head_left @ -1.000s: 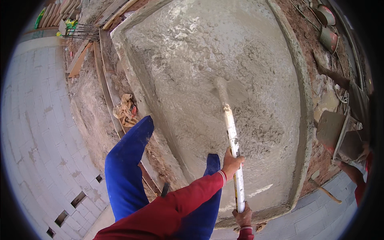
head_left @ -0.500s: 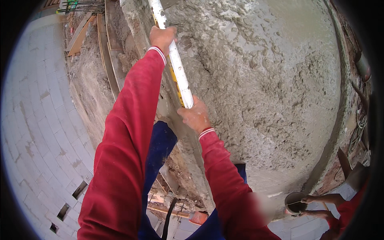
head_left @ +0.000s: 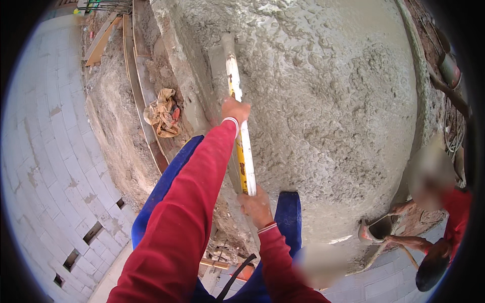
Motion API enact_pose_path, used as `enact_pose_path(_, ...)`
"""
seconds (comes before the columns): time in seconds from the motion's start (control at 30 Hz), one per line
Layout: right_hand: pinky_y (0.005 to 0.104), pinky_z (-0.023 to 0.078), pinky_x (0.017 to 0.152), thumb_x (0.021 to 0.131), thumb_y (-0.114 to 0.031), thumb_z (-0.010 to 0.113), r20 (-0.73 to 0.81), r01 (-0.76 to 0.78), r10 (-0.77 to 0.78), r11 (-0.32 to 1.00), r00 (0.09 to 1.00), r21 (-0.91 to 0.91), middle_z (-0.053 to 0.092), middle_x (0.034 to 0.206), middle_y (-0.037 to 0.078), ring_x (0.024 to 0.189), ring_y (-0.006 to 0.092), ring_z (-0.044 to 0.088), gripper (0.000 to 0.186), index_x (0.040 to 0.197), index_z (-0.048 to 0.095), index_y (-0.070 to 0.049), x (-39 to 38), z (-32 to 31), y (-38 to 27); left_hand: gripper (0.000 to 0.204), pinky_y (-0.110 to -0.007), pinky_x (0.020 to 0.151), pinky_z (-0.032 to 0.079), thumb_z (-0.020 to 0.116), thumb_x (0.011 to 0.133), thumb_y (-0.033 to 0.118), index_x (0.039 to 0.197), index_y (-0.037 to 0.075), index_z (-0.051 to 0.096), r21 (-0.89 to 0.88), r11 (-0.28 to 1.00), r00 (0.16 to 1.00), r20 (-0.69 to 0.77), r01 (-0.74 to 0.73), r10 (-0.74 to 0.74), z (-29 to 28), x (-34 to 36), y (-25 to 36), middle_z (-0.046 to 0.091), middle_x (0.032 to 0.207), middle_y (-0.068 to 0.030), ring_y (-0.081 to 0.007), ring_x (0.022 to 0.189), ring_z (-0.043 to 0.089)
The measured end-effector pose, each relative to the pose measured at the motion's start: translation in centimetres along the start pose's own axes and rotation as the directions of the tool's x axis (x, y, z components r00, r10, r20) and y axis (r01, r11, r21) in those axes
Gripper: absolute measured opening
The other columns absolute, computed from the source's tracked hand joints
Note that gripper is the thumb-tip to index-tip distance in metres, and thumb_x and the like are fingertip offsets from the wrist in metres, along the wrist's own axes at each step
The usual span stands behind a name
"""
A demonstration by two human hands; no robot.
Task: The person uses a long straightedge to level and smooth a freshly poured concrete slab. Another worker pours additional concrete from a bucket while the person repeatedly drags the straightedge across the surface to achieve a flat finish.
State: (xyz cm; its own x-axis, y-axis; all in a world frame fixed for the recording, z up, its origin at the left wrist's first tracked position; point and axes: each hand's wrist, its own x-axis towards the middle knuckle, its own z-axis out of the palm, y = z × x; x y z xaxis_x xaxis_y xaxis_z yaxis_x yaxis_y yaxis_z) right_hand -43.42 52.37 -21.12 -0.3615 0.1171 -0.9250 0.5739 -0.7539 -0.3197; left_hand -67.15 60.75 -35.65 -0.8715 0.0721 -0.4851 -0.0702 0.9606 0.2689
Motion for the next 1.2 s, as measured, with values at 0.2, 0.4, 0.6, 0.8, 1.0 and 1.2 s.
enact_pose_path(0.2,0.0505,0.051,0.076,0.072,-0.029,0.071,-0.142,0.003,-0.078,0.885,0.987,-0.465,0.066,0.084,0.029,0.085,0.0479,0.063,0.037,0.092,0.063,0.001,-14.0,-12.7,4.0,0.046,-0.038,0.051,0.054,0.063,0.077,-0.001,0.119,-0.016,0.052,-0.458,0.753,0.857,0.437,0.473,-0.273,1.7,-16.7,-3.3,0.063,0.088,-0.0189,-0.0252,0.061,0.063)
enact_pose_path(0.4,0.0473,0.055,0.077,0.07,-0.037,0.074,-0.246,-0.15,-0.02,0.742,0.969,-0.653,0.069,0.085,0.023,0.085,0.0414,0.068,0.046,0.097,0.063,-0.002,-31.1,-20.8,7.1,0.059,-0.037,0.053,0.057,0.065,0.074,-0.006,0.124,0.002,0.035,-0.527,0.602,0.697,0.714,0.6,-0.069,-1.2,-36.6,-2.9,0.055,0.091,-0.0134,-0.0215,0.058,0.06)
enact_pose_path(0.6,0.0479,0.054,0.082,0.07,-0.043,0.074,-0.373,-0.285,-0.011,0.623,0.928,-0.728,0.07,0.091,0.023,0.089,0.0414,0.068,0.056,0.11,0.061,-0.005,-40.2,-23.4,10.5,0.031,-0.042,0.066,0.059,0.069,0.081,-0.002,0.107,0.003,0.051,-0.448,0.556,0.448,0.882,0.7,0.147,-3.3,-45.2,-1.9,0.064,0.089,-0.0111,-0.0268,0.073,0.069)
enact_pose_path(0.8,0.046,0.055,0.08,0.071,-0.042,0.073,-0.468,-0.229,-0.109,0.762,0.877,-0.606,0.07,0.094,0.022,0.09,0.0399,0.068,0.056,0.106,0.065,0.0,-37.0,-20.2,6.8,0.029,-0.038,0.075,0.058,0.059,0.094,0.014,0.119,0.003,0.052,-0.288,0.909,0.367,0.915,0.302,0.168,-13.3,-42.6,3.6,0.068,0.106,-0.0169,-0.0282,0.088,0.07)
enact_pose_path(1.0,0.0416,0.054,0.063,0.082,-0.032,0.066,-0.207,0.087,-0.195,0.893,0.959,-0.441,0.069,0.076,0.01,0.068,0.0282,0.066,0.023,0.085,0.069,-0.009,-24.6,-21.1,10.3,0.024,-0.033,0.063,0.056,0.058,0.093,0.011,0.116,0.004,0.054,-0.523,0.851,0.653,0.662,0.05,0.368,-26.0,-35.7,2.6,0.069,0.096,-0.0152,-0.0241,0.078,0.07)
enact_pose_path(1.2,0.0402,0.051,0.051,0.081,-0.036,0.061,-0.25,0.158,-0.233,0.945,0.94,-0.288,0.068,0.066,0.009,0.059,0.0219,0.066,0.032,0.082,0.069,-0.005,-28.3,-19.0,0.3,0.026,-0.03,0.062,0.057,0.053,0.093,0.015,0.115,0.002,0.056,-0.575,0.818,0.925,0.301,-0.019,0.233,-39.3,-30.2,-4.2,0.067,0.097,-0.0117,-0.0227,0.077,0.068)
